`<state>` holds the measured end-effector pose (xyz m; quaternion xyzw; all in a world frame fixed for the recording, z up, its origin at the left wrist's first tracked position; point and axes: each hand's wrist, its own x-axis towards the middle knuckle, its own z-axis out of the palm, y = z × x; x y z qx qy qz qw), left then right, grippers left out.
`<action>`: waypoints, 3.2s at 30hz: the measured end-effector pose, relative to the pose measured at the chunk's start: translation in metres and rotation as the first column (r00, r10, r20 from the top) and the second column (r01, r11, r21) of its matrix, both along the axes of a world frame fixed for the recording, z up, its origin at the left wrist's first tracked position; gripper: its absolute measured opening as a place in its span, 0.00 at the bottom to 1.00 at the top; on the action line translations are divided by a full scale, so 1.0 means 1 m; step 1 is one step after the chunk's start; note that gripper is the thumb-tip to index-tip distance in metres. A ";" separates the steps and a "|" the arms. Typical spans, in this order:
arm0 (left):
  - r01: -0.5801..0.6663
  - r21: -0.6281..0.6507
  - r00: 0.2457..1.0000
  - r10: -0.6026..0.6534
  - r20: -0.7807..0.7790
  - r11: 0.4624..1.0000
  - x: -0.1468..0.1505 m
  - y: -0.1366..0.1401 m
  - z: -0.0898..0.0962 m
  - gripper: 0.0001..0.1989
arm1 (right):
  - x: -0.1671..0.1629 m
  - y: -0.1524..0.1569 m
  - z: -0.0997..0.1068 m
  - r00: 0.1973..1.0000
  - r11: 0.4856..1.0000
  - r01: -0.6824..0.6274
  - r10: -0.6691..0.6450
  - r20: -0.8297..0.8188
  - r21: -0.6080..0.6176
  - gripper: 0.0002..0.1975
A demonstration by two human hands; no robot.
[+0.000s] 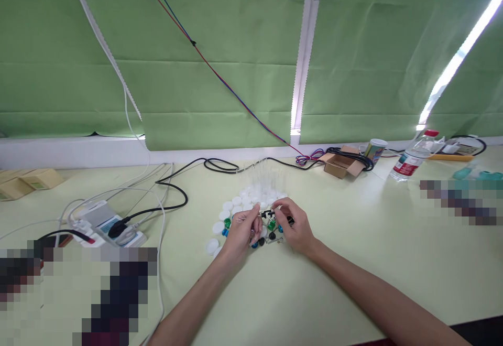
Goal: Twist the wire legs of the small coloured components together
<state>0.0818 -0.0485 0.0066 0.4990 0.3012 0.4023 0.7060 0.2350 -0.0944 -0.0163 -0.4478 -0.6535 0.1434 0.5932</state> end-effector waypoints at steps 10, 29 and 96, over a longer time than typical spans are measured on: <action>-0.007 -0.006 1.000 0.007 -0.004 1.000 -0.001 0.001 -0.002 0.29 | 0.000 0.002 -0.004 0.999 0.999 -0.018 0.017 0.029 0.037 0.07; 0.057 0.008 0.997 -0.056 -0.058 0.998 -0.001 -0.003 0.001 0.28 | 0.002 0.004 -0.009 0.997 0.998 0.036 -0.032 0.069 -0.050 0.12; 0.058 0.044 0.998 -0.058 -0.004 0.997 -0.001 -0.002 -0.003 0.28 | 0.002 0.006 -0.011 1.000 0.999 0.006 -0.005 0.025 -0.042 0.09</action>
